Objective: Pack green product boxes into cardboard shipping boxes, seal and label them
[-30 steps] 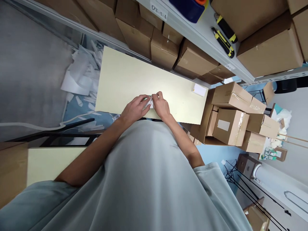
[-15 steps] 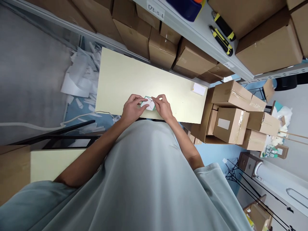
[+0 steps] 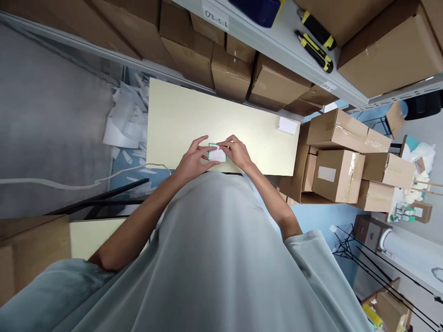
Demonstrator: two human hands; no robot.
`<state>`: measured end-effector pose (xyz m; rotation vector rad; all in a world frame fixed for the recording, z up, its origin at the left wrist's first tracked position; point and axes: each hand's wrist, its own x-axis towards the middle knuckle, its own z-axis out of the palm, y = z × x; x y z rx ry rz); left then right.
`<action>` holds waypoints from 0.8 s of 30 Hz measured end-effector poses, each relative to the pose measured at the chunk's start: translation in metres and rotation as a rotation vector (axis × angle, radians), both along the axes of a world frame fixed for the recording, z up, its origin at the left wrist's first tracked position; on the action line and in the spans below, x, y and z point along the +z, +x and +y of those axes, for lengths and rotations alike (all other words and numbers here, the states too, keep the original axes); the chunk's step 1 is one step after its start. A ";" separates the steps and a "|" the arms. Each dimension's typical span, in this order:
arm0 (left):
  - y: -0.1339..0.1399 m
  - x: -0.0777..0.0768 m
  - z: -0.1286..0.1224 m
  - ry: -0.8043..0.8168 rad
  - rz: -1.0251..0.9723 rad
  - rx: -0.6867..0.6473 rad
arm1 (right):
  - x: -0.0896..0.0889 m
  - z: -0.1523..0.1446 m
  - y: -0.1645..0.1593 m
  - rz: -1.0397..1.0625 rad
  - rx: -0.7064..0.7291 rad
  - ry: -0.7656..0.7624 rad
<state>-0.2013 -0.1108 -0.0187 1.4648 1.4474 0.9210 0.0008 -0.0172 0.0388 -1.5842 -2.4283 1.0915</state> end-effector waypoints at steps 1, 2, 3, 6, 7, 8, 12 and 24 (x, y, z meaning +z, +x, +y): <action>-0.004 -0.001 0.000 0.024 0.011 -0.042 | 0.000 0.000 0.001 0.003 0.007 -0.001; -0.007 -0.002 0.000 0.040 0.023 -0.069 | 0.000 -0.001 0.001 0.011 0.013 -0.005; -0.009 -0.003 0.001 0.051 0.032 -0.084 | -0.001 -0.001 0.002 0.025 0.013 -0.014; -0.012 -0.005 0.004 0.066 0.054 -0.101 | -0.010 -0.003 0.004 0.102 -0.036 -0.062; -0.011 -0.005 0.005 0.070 0.067 -0.105 | -0.014 -0.003 0.004 0.129 -0.072 -0.079; -0.011 -0.005 0.006 0.073 0.084 -0.108 | -0.018 -0.002 0.004 0.154 -0.112 -0.092; -0.010 -0.001 0.008 0.097 0.128 -0.133 | -0.029 0.001 0.003 0.209 -0.189 -0.102; -0.006 0.004 0.014 0.115 0.153 -0.189 | -0.009 -0.025 0.027 0.204 -0.043 -0.082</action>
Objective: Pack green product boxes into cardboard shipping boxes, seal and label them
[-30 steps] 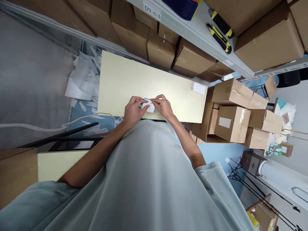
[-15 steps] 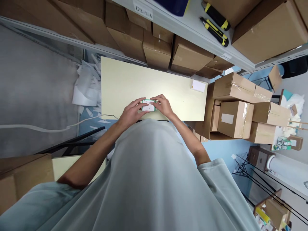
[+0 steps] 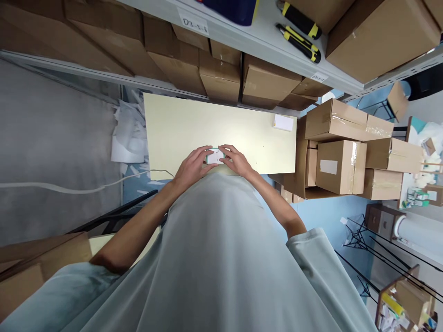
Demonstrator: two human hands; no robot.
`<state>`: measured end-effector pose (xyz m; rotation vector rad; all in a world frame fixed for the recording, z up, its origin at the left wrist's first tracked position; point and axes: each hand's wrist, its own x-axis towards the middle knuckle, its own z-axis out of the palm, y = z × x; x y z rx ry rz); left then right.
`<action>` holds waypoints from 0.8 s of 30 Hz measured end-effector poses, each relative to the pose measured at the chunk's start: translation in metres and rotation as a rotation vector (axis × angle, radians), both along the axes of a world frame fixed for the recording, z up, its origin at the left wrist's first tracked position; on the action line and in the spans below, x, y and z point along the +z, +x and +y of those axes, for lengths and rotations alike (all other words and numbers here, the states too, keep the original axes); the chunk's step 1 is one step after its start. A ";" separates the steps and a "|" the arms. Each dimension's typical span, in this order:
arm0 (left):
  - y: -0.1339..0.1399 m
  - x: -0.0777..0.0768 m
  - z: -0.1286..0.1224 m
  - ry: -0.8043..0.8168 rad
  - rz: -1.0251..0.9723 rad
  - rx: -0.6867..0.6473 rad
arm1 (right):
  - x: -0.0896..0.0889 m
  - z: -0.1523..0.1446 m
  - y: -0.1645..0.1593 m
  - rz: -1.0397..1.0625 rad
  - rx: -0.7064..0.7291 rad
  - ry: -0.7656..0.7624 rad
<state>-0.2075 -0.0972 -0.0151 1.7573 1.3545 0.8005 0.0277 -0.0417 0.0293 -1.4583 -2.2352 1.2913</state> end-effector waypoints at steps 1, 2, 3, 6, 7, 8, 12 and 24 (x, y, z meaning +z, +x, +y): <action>0.001 0.001 0.002 -0.009 0.006 0.004 | 0.002 -0.001 0.002 -0.009 0.003 0.008; 0.002 0.002 0.003 -0.016 0.010 0.001 | 0.005 -0.001 0.003 -0.017 0.010 0.015; 0.002 0.002 0.005 -0.019 0.012 -0.011 | 0.007 -0.001 0.004 -0.025 0.019 0.024; 0.002 0.002 0.011 -0.018 0.011 -0.060 | 0.013 -0.003 0.006 -0.079 0.048 0.055; 0.002 0.001 0.012 -0.016 0.009 -0.073 | 0.014 -0.005 0.005 -0.105 0.047 0.062; 0.003 0.000 0.013 -0.012 0.006 -0.079 | 0.014 -0.006 0.004 -0.127 0.037 0.067; 0.004 -0.004 0.013 0.000 -0.008 -0.063 | 0.013 -0.014 0.000 -0.118 -0.037 0.086; 0.002 -0.022 0.005 -0.322 -0.415 0.193 | -0.012 -0.019 0.004 0.256 -0.624 -0.278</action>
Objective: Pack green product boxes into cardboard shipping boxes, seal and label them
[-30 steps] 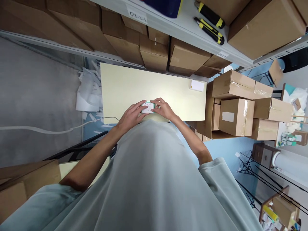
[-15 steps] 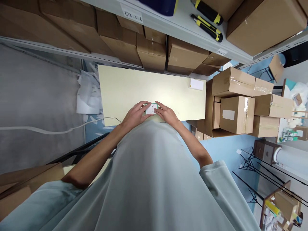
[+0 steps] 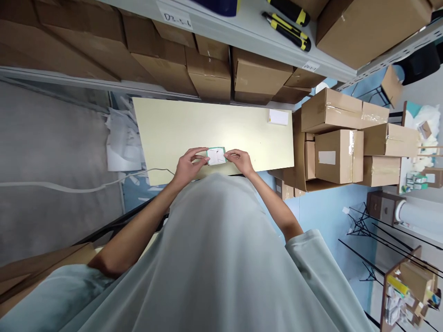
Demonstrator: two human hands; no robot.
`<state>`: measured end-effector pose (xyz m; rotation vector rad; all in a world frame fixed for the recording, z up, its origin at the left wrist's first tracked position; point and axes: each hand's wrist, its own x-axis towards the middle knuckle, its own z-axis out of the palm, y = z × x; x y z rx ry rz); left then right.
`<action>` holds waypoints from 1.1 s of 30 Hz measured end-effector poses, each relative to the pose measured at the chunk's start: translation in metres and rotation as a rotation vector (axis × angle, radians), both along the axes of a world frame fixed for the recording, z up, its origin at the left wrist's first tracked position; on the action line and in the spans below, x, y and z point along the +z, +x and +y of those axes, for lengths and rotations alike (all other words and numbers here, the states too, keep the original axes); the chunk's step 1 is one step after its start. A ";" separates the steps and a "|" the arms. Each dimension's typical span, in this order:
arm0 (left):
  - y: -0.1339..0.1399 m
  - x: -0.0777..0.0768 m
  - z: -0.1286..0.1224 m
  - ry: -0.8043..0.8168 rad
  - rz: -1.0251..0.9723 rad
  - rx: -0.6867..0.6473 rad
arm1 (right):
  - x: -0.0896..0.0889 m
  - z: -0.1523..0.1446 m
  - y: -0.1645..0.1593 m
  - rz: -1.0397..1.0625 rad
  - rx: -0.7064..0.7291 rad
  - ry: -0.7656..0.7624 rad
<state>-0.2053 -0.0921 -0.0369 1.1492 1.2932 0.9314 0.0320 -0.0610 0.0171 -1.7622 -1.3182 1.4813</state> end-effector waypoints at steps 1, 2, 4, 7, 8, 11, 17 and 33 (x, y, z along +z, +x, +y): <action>0.002 -0.003 0.001 -0.021 -0.021 0.015 | -0.004 0.002 -0.002 0.023 -0.036 -0.030; 0.003 -0.005 0.001 -0.032 -0.038 0.024 | -0.009 0.005 -0.005 0.044 -0.071 -0.046; 0.006 -0.008 0.002 -0.037 -0.063 0.039 | -0.016 0.008 -0.009 0.082 -0.134 -0.045; 0.011 -0.009 0.002 -0.028 -0.085 0.064 | -0.025 0.013 -0.013 0.105 -0.158 -0.010; 0.012 -0.008 0.001 -0.026 -0.085 0.067 | -0.027 0.014 -0.013 0.096 -0.143 0.004; 0.014 -0.003 0.000 -0.012 -0.050 0.057 | -0.024 0.015 -0.009 0.016 -0.043 0.079; 0.014 0.013 0.019 0.097 0.166 0.021 | 0.002 -0.008 0.014 -0.275 0.410 0.387; 0.026 0.018 0.024 -0.208 0.032 0.129 | -0.010 0.010 0.028 -0.556 0.596 0.513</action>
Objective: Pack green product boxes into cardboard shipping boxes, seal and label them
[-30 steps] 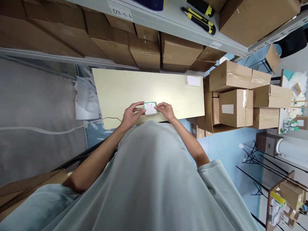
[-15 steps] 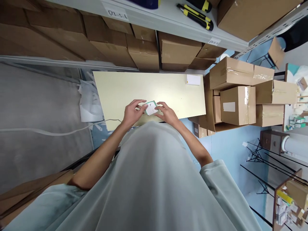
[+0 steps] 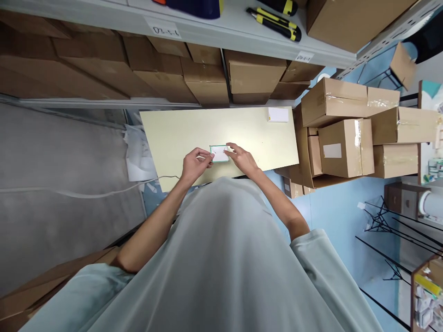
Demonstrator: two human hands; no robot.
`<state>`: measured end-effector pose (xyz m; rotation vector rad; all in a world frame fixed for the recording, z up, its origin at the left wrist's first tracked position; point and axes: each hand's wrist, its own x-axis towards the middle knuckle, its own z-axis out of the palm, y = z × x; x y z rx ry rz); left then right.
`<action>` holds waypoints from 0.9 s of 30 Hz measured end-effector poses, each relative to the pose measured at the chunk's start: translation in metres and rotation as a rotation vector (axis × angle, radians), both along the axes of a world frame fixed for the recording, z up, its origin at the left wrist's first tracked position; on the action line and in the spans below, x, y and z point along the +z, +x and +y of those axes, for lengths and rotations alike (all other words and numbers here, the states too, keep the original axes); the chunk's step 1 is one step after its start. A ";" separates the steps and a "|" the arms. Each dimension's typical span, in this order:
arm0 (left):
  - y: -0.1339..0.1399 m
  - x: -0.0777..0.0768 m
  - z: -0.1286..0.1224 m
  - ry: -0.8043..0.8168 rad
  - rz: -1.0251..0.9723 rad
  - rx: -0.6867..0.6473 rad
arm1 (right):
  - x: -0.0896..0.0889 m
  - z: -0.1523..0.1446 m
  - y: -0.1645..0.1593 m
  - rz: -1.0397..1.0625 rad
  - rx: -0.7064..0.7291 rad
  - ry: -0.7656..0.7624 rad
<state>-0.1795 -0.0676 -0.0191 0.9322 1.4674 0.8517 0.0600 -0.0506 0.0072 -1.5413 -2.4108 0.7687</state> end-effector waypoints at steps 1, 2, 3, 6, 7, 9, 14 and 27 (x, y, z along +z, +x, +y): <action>0.002 0.001 -0.001 -0.013 -0.009 0.007 | 0.002 0.001 0.000 0.036 -0.025 -0.017; 0.003 0.001 -0.002 -0.015 -0.008 0.016 | 0.003 0.000 0.000 0.086 -0.053 -0.032; 0.003 0.001 -0.002 -0.008 0.002 0.028 | 0.002 -0.001 -0.001 0.149 -0.085 -0.050; 0.003 -0.003 0.001 0.025 0.011 0.053 | -0.006 -0.008 -0.009 0.381 -0.241 -0.141; 0.002 -0.005 0.002 0.035 0.002 0.051 | -0.011 -0.010 -0.012 0.461 -0.316 -0.181; 0.002 -0.008 0.003 0.064 -0.001 0.036 | -0.021 -0.013 -0.019 0.602 -0.475 -0.259; 0.001 -0.006 0.006 0.148 0.133 -0.035 | -0.030 -0.009 -0.028 0.745 -0.724 -0.411; -0.016 0.008 0.013 0.308 0.213 -0.267 | -0.005 0.012 -0.042 0.551 -0.699 -0.426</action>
